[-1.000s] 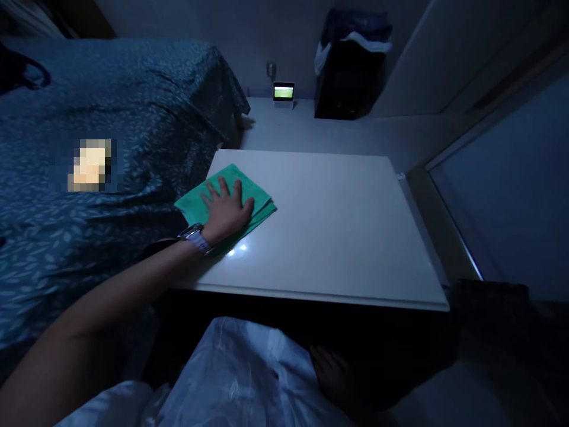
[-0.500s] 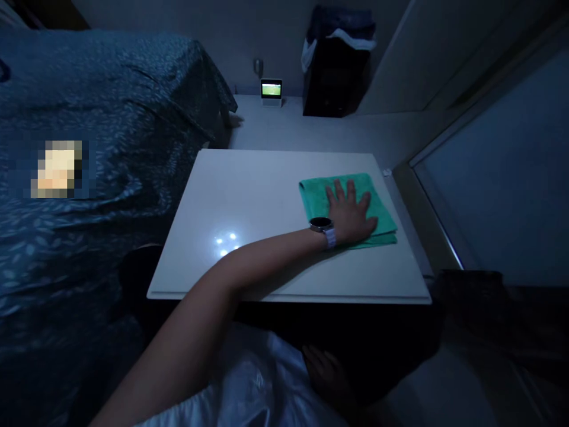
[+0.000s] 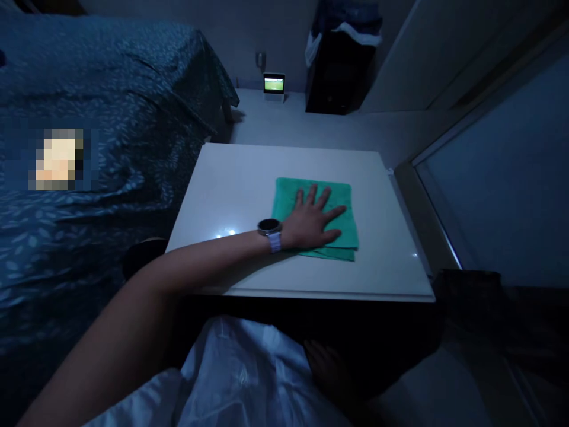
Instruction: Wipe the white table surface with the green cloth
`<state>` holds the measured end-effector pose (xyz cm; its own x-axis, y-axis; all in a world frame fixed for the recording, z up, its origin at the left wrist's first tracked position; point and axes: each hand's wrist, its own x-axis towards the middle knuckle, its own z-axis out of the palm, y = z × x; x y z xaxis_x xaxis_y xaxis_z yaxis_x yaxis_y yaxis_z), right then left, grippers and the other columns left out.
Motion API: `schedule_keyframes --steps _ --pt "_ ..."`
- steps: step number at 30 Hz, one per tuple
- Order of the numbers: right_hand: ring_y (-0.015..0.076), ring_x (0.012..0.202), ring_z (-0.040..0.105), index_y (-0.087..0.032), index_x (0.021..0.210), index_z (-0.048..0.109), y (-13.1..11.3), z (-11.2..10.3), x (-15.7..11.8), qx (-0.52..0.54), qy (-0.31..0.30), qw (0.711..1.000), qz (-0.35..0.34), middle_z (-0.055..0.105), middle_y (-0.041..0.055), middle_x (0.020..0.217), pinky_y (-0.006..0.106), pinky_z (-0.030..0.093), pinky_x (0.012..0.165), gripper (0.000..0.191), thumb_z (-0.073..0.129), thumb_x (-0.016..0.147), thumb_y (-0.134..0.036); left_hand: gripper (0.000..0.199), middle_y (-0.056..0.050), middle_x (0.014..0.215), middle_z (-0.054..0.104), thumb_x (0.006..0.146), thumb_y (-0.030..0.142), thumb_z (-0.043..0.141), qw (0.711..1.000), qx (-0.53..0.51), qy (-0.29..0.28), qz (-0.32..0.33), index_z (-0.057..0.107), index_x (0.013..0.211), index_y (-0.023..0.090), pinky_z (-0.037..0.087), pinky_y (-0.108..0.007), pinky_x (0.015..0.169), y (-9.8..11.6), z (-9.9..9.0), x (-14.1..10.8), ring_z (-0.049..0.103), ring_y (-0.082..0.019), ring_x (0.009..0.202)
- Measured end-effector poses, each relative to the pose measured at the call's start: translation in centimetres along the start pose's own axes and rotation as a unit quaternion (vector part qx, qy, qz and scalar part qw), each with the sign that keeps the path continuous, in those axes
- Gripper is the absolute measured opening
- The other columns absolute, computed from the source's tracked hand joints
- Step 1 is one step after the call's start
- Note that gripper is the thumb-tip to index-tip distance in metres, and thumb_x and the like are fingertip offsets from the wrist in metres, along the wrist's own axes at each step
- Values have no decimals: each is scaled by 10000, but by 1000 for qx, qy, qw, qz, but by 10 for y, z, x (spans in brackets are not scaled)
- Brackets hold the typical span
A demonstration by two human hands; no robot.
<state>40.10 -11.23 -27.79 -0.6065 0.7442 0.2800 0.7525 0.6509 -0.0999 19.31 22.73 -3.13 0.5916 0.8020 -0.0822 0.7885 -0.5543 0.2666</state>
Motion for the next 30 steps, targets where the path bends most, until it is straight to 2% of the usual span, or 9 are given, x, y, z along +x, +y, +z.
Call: schedule_keyframes --steps 4,7,9,11,14,17,21,25,30 --pt "197 1093 745 -300 1123 852 1 2 -4 9 15 1000 1 836 21 1198 310 529 995 412 564 893 -115 727 -188 1854 87 1115 595 494 989 23 17 -143 373 1773 312 81 -760 1319 -63 -16 -58 32 -526 1701" --pt "213 1117 754 -304 1140 850 0 6 -10 18 6 1000 7 832 29 1230 331 547 991 393 566 923 -142 728 -202 1852 97 1134 589 435 964 47 41 -259 341 1788 283 99 -754 1319 -96 -24 -104 50 -534 1698" --pt "219 1125 757 -304 1146 848 0 9 -13 19 6 1000 13 830 29 1244 344 552 996 402 560 923 -135 726 -227 1845 113 1143 565 418 943 58 57 -322 339 1790 245 126 -752 1314 -105 -26 -130 71 -550 1691" --pt "213 1124 759 -299 1161 844 1 9 -14 21 12 1000 9 832 25 1240 341 549 993 427 546 913 -120 717 -252 1836 121 1153 539 400 928 62 65 -361 343 1787 211 156 -767 1296 -104 -24 -147 85 -569 1683" --pt "197 1118 756 -282 1163 840 2 7 -13 30 18 999 3 838 26 1218 319 531 999 435 531 910 -112 736 -267 1833 110 1155 551 389 922 64 68 -377 325 1792 189 171 -790 1276 -96 -19 -154 71 -587 1676" --pt "210 1156 747 -268 1191 832 1 4 -11 39 5 999 5 831 45 1247 331 518 1052 447 530 901 -114 761 -250 1843 85 1142 579 426 937 63 51 -339 311 1798 211 145 -797 1280 -86 -15 -138 46 -585 1678" --pt "215 1137 753 -263 1208 827 -2 1 -9 40 -12 999 5 834 49 1236 328 537 1019 500 536 846 -78 771 -219 1853 63 1115 586 500 977 43 16 -208 327 1792 260 84 -804 1286 -59 -12 -88 14 -575 1683" --pt "222 1145 749 -254 1207 826 -6 1 -7 38 -9 999 17 822 50 1266 343 549 1006 507 512 850 -74 776 -209 1851 77 1088 574 545 998 -2 -2 -70 360 1780 277 62 -797 1295 -9 -5 -24 13 -567 1686" --pt "226 1192 732 -277 1260 815 -6 -2 -9 4 -23 1000 4 797 42 1334 341 549 1052 450 505 962 -146 763 -173 1855 123 1071 567 566 996 -8 -32 80 378 1770 323 55 -791 1298 62 8 41 35 -555 1692"
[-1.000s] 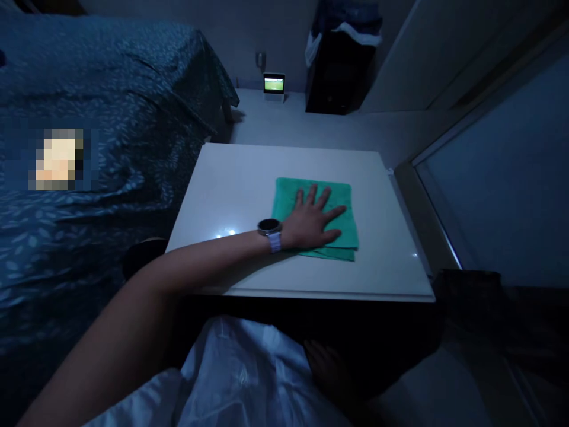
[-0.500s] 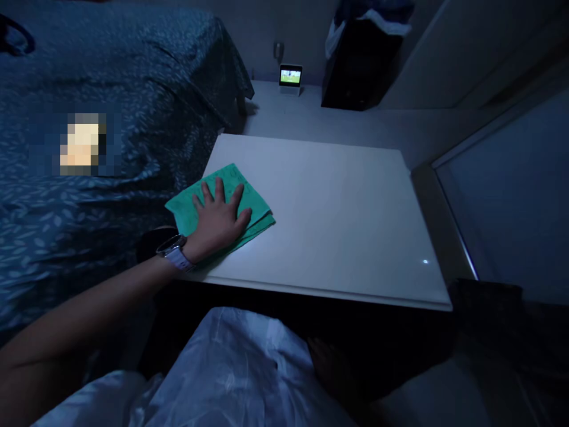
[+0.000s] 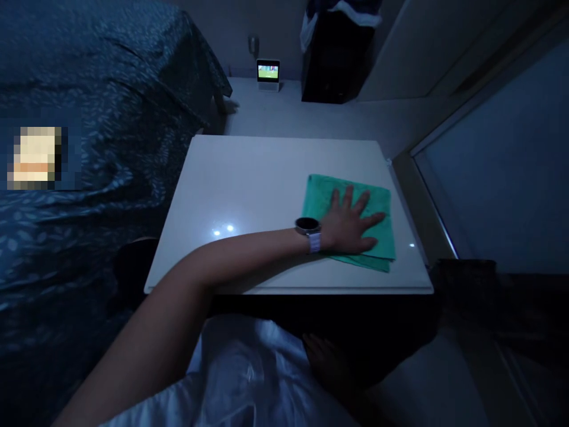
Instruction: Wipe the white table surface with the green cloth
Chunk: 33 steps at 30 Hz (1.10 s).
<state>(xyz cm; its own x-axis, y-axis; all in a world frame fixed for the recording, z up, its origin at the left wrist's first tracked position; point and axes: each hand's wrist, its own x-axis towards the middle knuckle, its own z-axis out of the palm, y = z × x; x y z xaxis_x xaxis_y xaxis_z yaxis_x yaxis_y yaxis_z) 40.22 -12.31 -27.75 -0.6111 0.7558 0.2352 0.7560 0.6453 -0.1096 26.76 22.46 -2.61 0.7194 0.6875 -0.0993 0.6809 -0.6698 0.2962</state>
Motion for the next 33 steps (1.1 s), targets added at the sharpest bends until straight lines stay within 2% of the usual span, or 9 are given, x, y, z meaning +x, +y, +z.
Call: schedule_keyframes --steps 4,6,9,15,20,22,26,29,33 --pt "212 1202 718 -297 1286 808 2 -2 -1 -8 -1 1000 -2 800 27 1320 313 523 1083 401 525 1013 -214 731 -150 1859 130 1092 557 539 997 4 -24 76 368 1768 338 50 -743 1322 23 4 23 42 -529 1702" --pt "211 1211 708 -289 1286 807 3 -2 -1 -10 1 1000 -6 801 29 1317 312 510 1088 405 524 1008 -211 723 -158 1856 134 1098 554 536 996 3 -22 90 377 1765 326 51 -720 1335 21 5 18 50 -517 1706" --pt "206 1225 696 -296 1275 808 3 -2 1 -10 6 1000 -9 802 20 1318 309 496 1092 409 532 989 -198 732 -183 1847 153 1087 562 562 998 -3 4 66 416 1754 298 83 -725 1334 2 6 -9 84 -521 1702" --pt "203 1170 717 -298 1221 832 4 -3 5 -3 15 1000 -6 817 9 1278 321 511 1073 397 580 940 -176 727 -169 1851 148 1089 603 536 992 5 56 -110 446 1742 298 100 -762 1315 -71 -1 -109 86 -521 1701" --pt "218 1144 731 -270 1213 851 6 -4 7 16 -19 1000 -8 830 40 1243 325 518 1031 430 604 896 -118 710 -166 1857 124 1122 562 410 947 67 75 -305 414 1759 250 140 -747 1317 -128 -12 -211 79 -521 1701" --pt "222 1160 727 -273 1249 845 7 -5 7 16 -47 999 -15 826 43 1264 327 513 1025 452 612 892 -122 736 -180 1855 129 1123 563 343 924 66 95 -364 416 1754 192 178 -733 1324 -141 -13 -250 101 -525 1698" --pt "190 1164 711 -287 1249 832 9 -4 9 2 -41 998 -41 829 19 1253 306 473 1035 442 607 907 -120 883 -171 1865 72 1103 667 266 896 -17 137 -423 351 1756 78 257 -555 1385 -141 -4 -301 151 -443 1714" --pt "172 1155 700 -288 1225 828 9 0 8 -2 -9 999 -35 833 11 1225 298 446 1044 411 605 918 -130 816 -134 1873 18 1112 626 308 886 7 134 -445 387 1750 122 237 -611 1367 -125 4 -301 109 -458 1715" --pt "182 1191 688 -281 1289 804 8 2 6 -8 -38 998 -46 816 35 1277 310 437 1042 435 610 925 -144 764 -254 1839 92 1106 512 451 905 71 74 -412 391 1758 117 187 -762 1299 -88 4 -248 77 -569 1677"
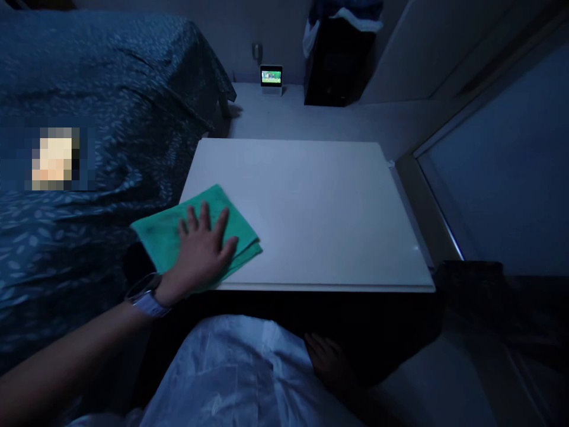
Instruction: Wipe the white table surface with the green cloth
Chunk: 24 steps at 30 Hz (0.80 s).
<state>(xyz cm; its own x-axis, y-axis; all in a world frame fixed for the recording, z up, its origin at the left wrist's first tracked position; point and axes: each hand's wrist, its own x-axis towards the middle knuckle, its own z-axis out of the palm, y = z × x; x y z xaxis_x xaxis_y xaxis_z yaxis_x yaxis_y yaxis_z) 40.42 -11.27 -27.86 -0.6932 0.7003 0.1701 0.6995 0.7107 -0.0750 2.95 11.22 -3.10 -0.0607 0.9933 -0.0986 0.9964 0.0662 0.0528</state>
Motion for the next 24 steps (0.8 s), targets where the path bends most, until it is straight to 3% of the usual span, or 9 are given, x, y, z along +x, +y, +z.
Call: schedule_keyframes --steps 4,6,9,12,14,16,19,21,24 --pt "181 1161 701 -276 1238 813 -2 -6 5 2 22 1000 5 826 34 1240 309 439 1039 397 591 940 -134 783 -274 1832 58 1097 526 533 985 -24 -59 158 354 1781 190 120 -770 1309 93 -6 30 20 -566 1680" --pt "185 1134 710 -262 1190 818 -3 -10 8 10 50 999 19 833 32 1210 312 444 1038 386 575 934 -106 790 -265 1835 59 1097 544 538 967 -49 -66 240 338 1788 217 93 -772 1312 145 -5 49 0 -556 1686" --pt "208 1139 718 -235 1187 812 -6 -13 10 24 56 998 31 827 45 1239 329 473 1020 380 572 921 -110 790 -258 1836 105 1091 539 554 943 -83 -63 315 353 1783 216 113 -775 1309 225 2 73 65 -547 1693" --pt "228 1133 736 -231 1197 807 -7 -12 8 31 39 998 37 825 54 1251 343 508 1003 367 595 908 -150 770 -239 1833 169 1081 532 570 918 -106 -53 378 404 1765 220 123 -766 1316 295 10 80 97 -542 1694" --pt "233 1132 748 -226 1213 804 -7 -10 6 26 18 999 33 822 66 1262 344 524 998 376 613 895 -161 709 -207 1829 223 1075 527 585 897 -108 -60 425 494 1723 253 124 -758 1323 327 13 75 108 -541 1694" --pt "231 1127 758 -223 1211 806 -6 -10 5 19 15 999 23 823 72 1261 338 536 985 384 618 883 -154 637 -170 1824 264 1074 532 594 876 -107 -69 465 587 1661 286 124 -744 1335 341 14 67 112 -527 1699" --pt "206 1111 768 -238 1200 812 -4 -11 5 16 36 999 27 832 39 1240 314 545 981 394 605 886 -122 640 -141 1839 233 1082 572 578 858 -99 -77 498 564 1673 326 118 -730 1345 330 12 57 94 -502 1709" --pt "197 1100 766 -248 1188 819 -4 -11 5 14 34 999 30 835 25 1230 308 542 980 387 598 899 -115 690 -159 1848 182 1085 586 571 856 -90 -78 504 485 1720 333 131 -752 1329 303 11 54 88 -510 1707" --pt "216 1118 745 -245 1214 823 -5 -6 3 4 16 1000 25 826 49 1248 330 523 992 395 592 916 -128 728 -194 1841 160 1067 586 595 867 -91 -67 485 468 1730 313 165 -806 1284 240 10 51 93 -546 1693"
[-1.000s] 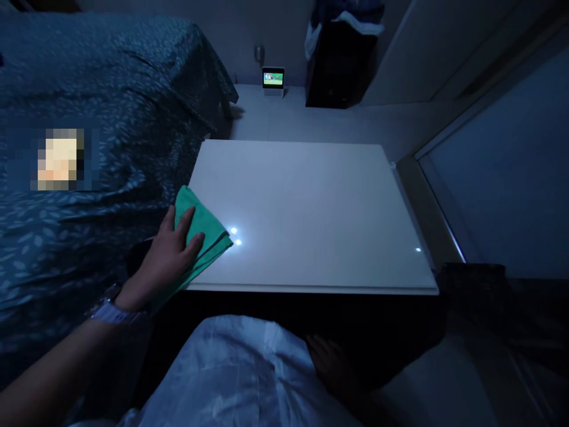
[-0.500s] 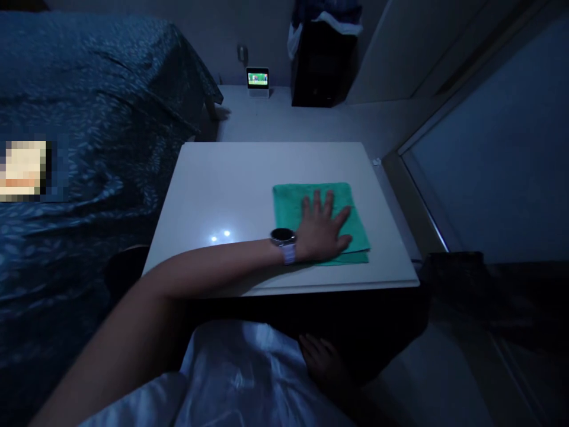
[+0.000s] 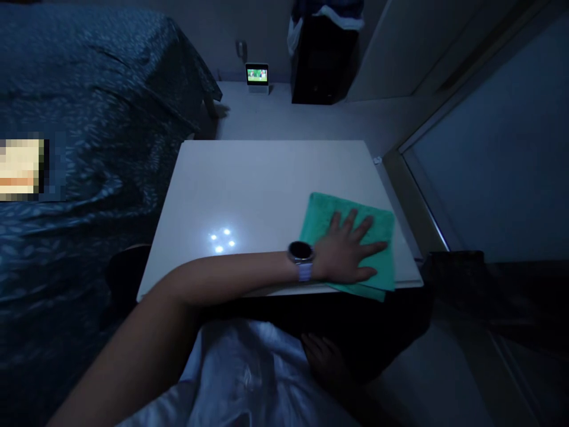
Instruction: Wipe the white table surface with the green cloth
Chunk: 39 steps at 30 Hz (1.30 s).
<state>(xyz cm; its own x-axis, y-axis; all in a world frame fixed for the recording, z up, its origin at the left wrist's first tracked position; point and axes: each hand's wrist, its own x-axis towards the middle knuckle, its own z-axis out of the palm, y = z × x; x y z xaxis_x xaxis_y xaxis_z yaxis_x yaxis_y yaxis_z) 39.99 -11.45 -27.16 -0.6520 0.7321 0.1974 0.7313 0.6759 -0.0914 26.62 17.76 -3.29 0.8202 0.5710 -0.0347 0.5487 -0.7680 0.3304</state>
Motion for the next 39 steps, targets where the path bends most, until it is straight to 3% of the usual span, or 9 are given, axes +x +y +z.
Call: schedule_keyframes --steps 5,10,13,16,19,22,27,34,39 --pt "198 1148 701 -248 1260 812 2 5 0 -9 4 1000 -7 824 57 1237 327 463 1034 414 593 937 -112 705 -168 1845 157 1078 603 550 989 35 14 -145 467 1729 345 152 -803 1286 -58 -19 -129 117 -532 1695" --pt "177 1167 681 -276 1246 811 3 4 0 -15 18 1000 -6 821 19 1235 312 424 1070 371 599 970 -148 711 -180 1849 157 1096 585 408 927 99 53 -357 502 1716 250 202 -770 1287 -94 -25 -258 99 -543 1693" --pt "181 1197 671 -270 1283 797 4 7 -5 -24 4 1000 -14 808 36 1267 322 401 1090 378 614 970 -164 761 -243 1833 165 1107 574 308 906 91 100 -402 531 1685 131 226 -694 1323 -96 -17 -306 109 -513 1703" --pt "201 1194 664 -254 1292 791 6 10 -7 -17 -20 999 -33 803 57 1282 328 387 1086 363 649 967 -178 770 -264 1822 181 1110 582 288 898 99 130 -409 557 1662 117 235 -735 1300 -84 -5 -319 116 -537 1694" --pt "221 1191 658 -248 1309 787 6 12 -8 -9 -44 998 -45 803 68 1287 332 395 1064 372 663 962 -201 700 -276 1805 228 1107 536 370 910 130 117 -377 569 1663 160 228 -833 1228 -70 3 -296 154 -607 1657" --pt "214 1196 661 -269 1315 788 4 14 -8 -13 -38 999 -28 799 51 1302 331 413 1052 390 632 964 -199 670 -275 1815 190 1105 526 476 944 127 82 -294 533 1693 211 195 -847 1230 -56 3 -244 149 -612 1655" --pt "206 1206 672 -258 1282 798 2 12 -5 -2 -1 1000 -23 808 57 1282 328 420 1064 378 591 976 -177 756 -262 1831 114 1082 630 549 988 56 -4 -144 427 1751 301 178 -878 1214 -23 -2 -122 98 -617 1659" --pt "206 1179 701 -252 1222 817 -1 6 -1 12 26 1000 6 812 55 1271 330 468 1032 334 577 996 -200 746 -236 1835 152 1106 603 500 999 16 -21 -22 402 1766 272 169 -793 1280 47 12 51 76 -565 1687" --pt "223 1145 713 -239 1245 823 -3 4 1 19 39 999 21 819 55 1237 321 502 1008 391 541 982 -172 737 -251 1754 368 1078 640 526 999 20 -11 27 610 1638 169 154 -792 1292 70 24 95 115 -584 1675"
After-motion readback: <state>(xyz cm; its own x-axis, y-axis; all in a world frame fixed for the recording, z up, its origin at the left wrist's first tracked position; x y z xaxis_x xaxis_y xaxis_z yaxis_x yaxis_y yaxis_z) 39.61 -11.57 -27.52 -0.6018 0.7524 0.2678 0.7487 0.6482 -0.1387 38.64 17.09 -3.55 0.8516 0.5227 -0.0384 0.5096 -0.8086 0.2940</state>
